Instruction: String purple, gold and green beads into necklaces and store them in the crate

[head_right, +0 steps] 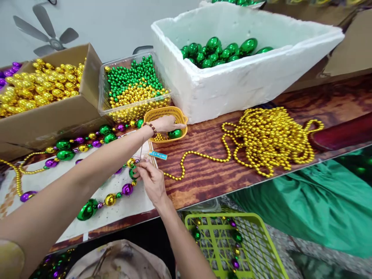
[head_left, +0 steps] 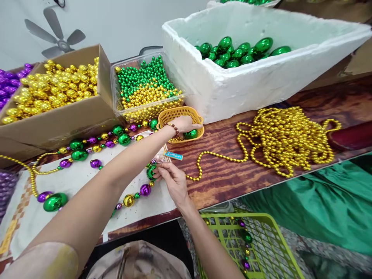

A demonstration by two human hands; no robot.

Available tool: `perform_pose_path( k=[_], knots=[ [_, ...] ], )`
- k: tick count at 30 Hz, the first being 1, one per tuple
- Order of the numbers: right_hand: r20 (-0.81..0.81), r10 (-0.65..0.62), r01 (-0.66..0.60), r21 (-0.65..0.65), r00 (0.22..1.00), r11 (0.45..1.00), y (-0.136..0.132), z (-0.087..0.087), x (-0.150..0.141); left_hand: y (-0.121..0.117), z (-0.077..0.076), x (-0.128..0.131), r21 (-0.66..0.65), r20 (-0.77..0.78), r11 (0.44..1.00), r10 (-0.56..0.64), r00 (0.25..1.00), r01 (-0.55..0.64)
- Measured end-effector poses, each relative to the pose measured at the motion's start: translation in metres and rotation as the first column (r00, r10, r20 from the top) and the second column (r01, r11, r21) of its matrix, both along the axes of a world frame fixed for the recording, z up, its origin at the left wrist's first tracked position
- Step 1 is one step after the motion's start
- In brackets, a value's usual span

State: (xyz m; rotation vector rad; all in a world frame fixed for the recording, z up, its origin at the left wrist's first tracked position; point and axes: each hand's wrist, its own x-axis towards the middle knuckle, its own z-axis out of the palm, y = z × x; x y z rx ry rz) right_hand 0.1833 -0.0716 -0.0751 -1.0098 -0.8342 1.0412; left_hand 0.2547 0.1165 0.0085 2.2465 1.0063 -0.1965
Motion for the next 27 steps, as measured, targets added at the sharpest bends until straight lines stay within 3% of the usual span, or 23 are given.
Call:
perform_pose_path(
  k=[3, 5, 8, 11, 17, 23, 25, 27],
  knots=[
    [0.028, -0.019, 0.018, 0.001, 0.999, 1.000, -0.001, 0.000, 0.000, 0.002, 0.002, -0.013, -0.219, 0.183, 0.974, 0.101, 0.978, -0.059],
    [0.030, -0.028, 0.028, -0.004, 0.999, 1.000, -0.002, 0.001, -0.001, 0.000, 0.006, -0.035, -0.319, 0.354, 0.945, 0.183, 0.917, -0.066],
    [0.030, -0.025, 0.026, -0.013, 0.999, 1.000, 0.000, 0.009, -0.004, -0.008, 0.016, -0.090, -0.423, 0.587, 0.905, 0.311, 0.747, -0.045],
    [0.039, 0.002, -0.002, 0.002, 0.999, 1.000, 0.005, 0.025, -0.012, -0.022, 0.024, -0.159, -0.499, 0.668, 0.863, 0.438, 0.601, -0.074],
    [0.085, 0.083, -0.085, 0.027, 0.993, 0.996, 0.022, 0.052, -0.047, -0.052, 0.028, -0.270, -0.716, 0.668, 0.693, 0.714, 0.210, -0.081],
    [0.266, 0.188, -0.192, -0.013, 0.945, 0.981, 0.028, 0.046, -0.082, -0.060, 0.033, -0.334, -0.854, 0.518, 0.519, 0.841, -0.158, -0.039],
    [0.344, 0.209, -0.217, -0.016, 0.915, 0.976, 0.028, 0.045, -0.089, -0.060, 0.033, -0.348, -0.887, 0.451, 0.462, 0.864, -0.224, -0.006],
    [0.405, 0.223, -0.235, -0.020, 0.887, 0.972, 0.028, 0.045, -0.094, -0.059, 0.033, -0.358, -0.903, 0.414, 0.429, 0.877, -0.244, 0.010]
  ],
)
